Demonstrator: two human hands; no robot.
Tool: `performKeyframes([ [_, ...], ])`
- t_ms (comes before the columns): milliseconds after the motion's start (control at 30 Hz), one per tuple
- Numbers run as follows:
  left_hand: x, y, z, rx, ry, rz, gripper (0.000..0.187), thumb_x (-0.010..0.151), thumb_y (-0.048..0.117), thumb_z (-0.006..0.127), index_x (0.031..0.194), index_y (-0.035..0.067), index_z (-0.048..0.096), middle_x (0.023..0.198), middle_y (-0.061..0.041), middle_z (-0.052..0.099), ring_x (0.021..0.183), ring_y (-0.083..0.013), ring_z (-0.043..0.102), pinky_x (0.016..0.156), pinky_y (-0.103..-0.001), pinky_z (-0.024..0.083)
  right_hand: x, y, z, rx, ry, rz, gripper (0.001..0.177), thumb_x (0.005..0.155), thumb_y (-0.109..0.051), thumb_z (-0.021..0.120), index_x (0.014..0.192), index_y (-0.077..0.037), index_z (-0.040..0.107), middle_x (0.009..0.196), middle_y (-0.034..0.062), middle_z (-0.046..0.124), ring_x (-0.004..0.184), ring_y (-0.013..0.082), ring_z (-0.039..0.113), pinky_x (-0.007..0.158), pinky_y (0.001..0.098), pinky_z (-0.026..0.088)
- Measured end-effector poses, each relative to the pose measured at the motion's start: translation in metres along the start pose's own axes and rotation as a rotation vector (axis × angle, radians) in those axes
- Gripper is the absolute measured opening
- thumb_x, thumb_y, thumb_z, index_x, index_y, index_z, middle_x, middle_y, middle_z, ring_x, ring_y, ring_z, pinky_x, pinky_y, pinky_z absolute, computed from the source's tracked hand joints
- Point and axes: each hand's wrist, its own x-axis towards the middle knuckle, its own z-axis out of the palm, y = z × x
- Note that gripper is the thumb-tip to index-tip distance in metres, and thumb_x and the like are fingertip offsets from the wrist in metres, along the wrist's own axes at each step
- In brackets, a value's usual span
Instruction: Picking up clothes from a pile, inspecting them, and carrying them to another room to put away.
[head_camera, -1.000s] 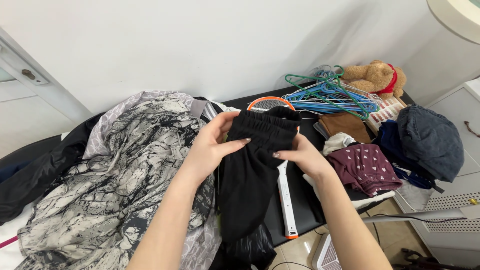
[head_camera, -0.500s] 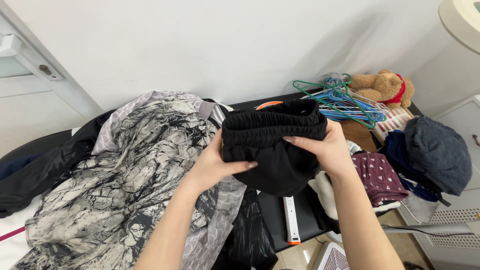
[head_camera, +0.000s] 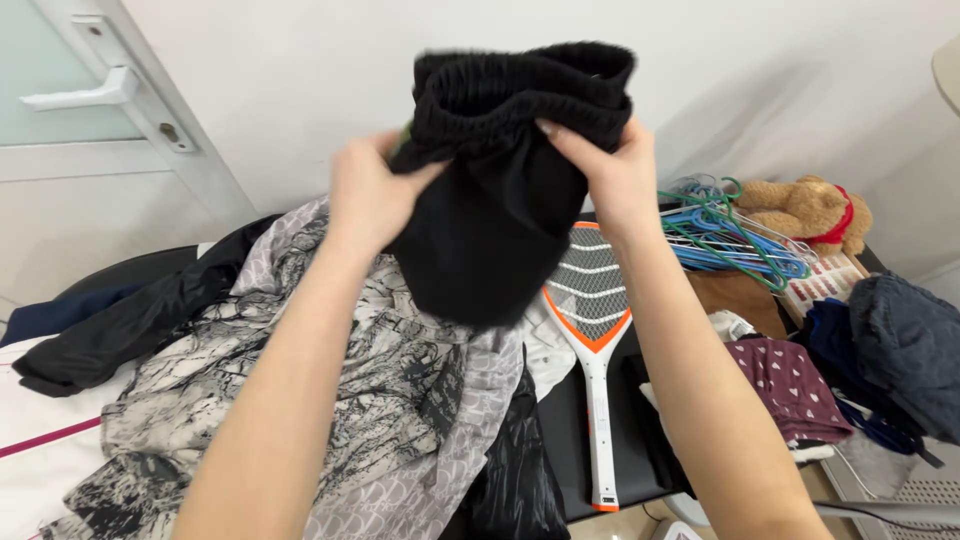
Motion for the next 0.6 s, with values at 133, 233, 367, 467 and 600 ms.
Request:
performKeyframes([
  [133,-0.014,-0.026,-0.028,0.067,0.112,0.15,0.025,0.075,0.034,0.093,0.095,0.033,0.078,0.078,0.009,0.072,0.091,-0.019,0.075,0.08,-0.024,0.053,-0.02,0.016,-0.014,-0.026,-0.085,-0.055,0.032,0.079,-0.008,0.094,0.106,-0.012,0.077,0.092,0.0001,0.073,0.09,0.0076,0.069,0.084,0.0268,0.06],
  [233,-0.07,-0.026,-0.044,0.141,0.064,0.254,0.013,0.086,0.017,0.084,0.096,0.021,0.078,0.081,-0.001,0.073,0.095,-0.0292,0.074,0.086,-0.034,0.053,-0.066,0.079,-0.043,-0.059,-0.127,0.052,0.048,0.07,0.0,0.091,0.111,-0.003,0.067,0.103,0.0116,0.069,0.103,0.021,0.064,0.095,0.0392,0.05],
  [367,-0.168,-0.09,-0.023,0.133,-0.221,0.133,0.054,0.067,-0.008,0.069,0.118,0.01,0.075,0.114,-0.018,0.075,0.115,-0.0431,0.066,0.099,-0.053,0.051,-0.154,0.139,-0.056,-0.222,-0.319,0.296,0.066,0.055,0.01,0.085,0.116,0.007,0.062,0.113,0.0268,0.069,0.118,0.0417,0.062,0.108,0.0562,0.04],
  [467,-0.23,-0.117,-0.01,0.145,-0.45,-0.194,0.048,0.076,-0.003,0.07,0.121,0.013,0.074,0.122,-0.011,0.076,0.114,-0.0311,0.072,0.102,-0.044,0.057,-0.212,0.152,-0.06,-0.231,-0.54,0.445,0.055,0.059,0.001,0.087,0.112,-0.001,0.075,0.106,0.0141,0.078,0.107,0.0284,0.07,0.099,0.042,0.05],
  [600,-0.287,-0.149,-0.003,0.191,-0.683,-0.495,0.06,0.074,0.001,0.063,0.13,0.022,0.072,0.139,0.008,0.069,0.126,-0.0198,0.068,0.098,-0.035,0.059,-0.259,0.131,-0.065,-0.009,-0.627,0.753,0.021,0.075,0.001,0.086,0.094,-0.003,0.078,0.091,0.0038,0.079,0.09,0.0132,0.072,0.084,0.0278,0.058],
])
